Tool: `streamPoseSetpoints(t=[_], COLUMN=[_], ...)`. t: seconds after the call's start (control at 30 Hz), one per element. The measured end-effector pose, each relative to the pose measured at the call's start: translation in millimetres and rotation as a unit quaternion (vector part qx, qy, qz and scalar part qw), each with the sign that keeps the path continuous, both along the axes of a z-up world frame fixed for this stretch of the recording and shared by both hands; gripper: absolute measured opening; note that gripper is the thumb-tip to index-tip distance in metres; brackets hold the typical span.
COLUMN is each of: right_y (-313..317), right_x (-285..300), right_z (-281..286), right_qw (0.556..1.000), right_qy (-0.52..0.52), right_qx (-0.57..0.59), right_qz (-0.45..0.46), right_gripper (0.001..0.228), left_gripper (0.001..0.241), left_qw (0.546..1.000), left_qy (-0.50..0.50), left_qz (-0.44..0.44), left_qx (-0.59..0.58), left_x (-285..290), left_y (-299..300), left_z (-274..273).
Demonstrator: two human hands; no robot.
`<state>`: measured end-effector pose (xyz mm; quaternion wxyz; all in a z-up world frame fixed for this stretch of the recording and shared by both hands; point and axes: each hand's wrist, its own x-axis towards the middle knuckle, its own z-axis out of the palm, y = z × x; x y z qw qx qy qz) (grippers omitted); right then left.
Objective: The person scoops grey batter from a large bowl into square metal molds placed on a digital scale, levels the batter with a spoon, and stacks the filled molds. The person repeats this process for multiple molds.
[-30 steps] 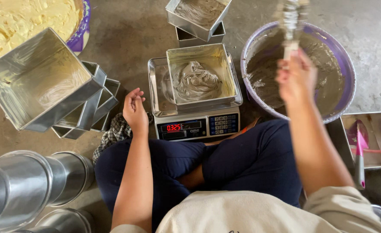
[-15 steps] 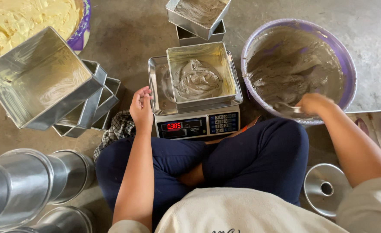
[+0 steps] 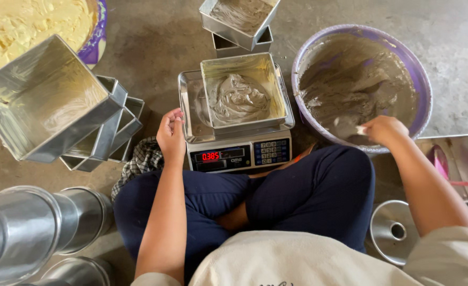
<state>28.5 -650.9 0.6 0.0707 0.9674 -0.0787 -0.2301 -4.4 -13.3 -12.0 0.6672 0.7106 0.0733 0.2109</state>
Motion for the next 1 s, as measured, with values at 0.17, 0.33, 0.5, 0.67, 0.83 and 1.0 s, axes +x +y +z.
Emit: streamPoseSetpoints(t=[0.17,0.33,0.5,0.67,0.83,1.0], right_y=[32.8,68.4,85.4,80.2,86.0,82.0], right_x=[-12.1,2.6,59.6,109.8,103.9,98.8], right_z=[19.3,27.9,-17.5,-61.6,-98.2,-91.0], right_qw=[0.995,0.983,0.974,0.981,0.98,0.773], right_qy=[0.03,-0.147,-0.201,-0.11,-0.102,-0.102], right_qx=[-0.01,0.049,0.071,0.002,0.157,0.532], right_qz=[-0.094,-0.094,-0.071,-0.158,-0.066,-0.331], right_gripper=[0.029,0.041,0.042,0.024,0.03,0.033], left_gripper=[0.022,0.021,0.022,0.023,0.022,0.022], left_qw=[1.0,0.999,0.999,1.0,0.999,1.0], left_qy=[0.0,0.037,0.024,0.02,0.031,0.017], left_qz=[-0.002,0.014,0.005,0.001,0.006,-0.002], left_qx=[0.002,0.024,0.02,-0.009,0.008,-0.001], left_x=[-2.1,-2.5,-3.4,-4.7,2.4,3.6], left_y=[-1.5,-3.8,0.6,4.2,-0.9,0.5], left_z=[1.3,5.1,4.7,3.0,-1.4,-2.1])
